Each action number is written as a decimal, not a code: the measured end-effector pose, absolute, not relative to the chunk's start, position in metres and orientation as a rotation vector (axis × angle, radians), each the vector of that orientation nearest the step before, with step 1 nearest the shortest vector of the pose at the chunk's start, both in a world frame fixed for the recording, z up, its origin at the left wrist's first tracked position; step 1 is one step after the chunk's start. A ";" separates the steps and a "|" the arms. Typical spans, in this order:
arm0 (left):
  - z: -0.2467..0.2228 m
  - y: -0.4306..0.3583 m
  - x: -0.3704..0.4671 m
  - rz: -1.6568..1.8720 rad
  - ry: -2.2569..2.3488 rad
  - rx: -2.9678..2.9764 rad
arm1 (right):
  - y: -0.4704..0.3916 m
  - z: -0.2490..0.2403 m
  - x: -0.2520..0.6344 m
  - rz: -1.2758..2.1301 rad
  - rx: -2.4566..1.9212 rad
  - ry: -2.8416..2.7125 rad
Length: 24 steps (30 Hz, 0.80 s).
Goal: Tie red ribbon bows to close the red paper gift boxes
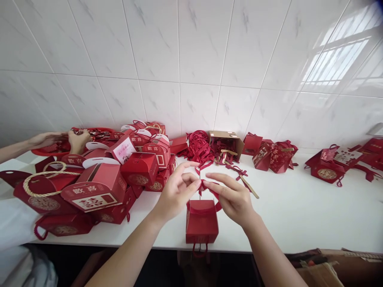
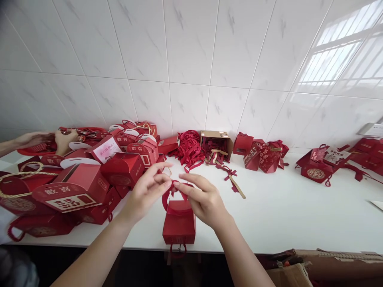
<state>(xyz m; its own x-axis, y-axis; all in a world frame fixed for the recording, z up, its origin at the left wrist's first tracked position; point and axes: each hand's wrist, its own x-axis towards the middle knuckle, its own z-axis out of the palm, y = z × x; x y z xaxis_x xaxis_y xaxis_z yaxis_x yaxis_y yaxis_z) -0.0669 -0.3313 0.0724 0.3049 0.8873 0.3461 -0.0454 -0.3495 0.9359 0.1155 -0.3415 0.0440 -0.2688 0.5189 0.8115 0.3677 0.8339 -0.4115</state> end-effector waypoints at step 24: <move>-0.075 -0.350 -0.133 1.399 1.627 1.754 | -0.371 -0.081 0.170 0.350 -1.492 -1.275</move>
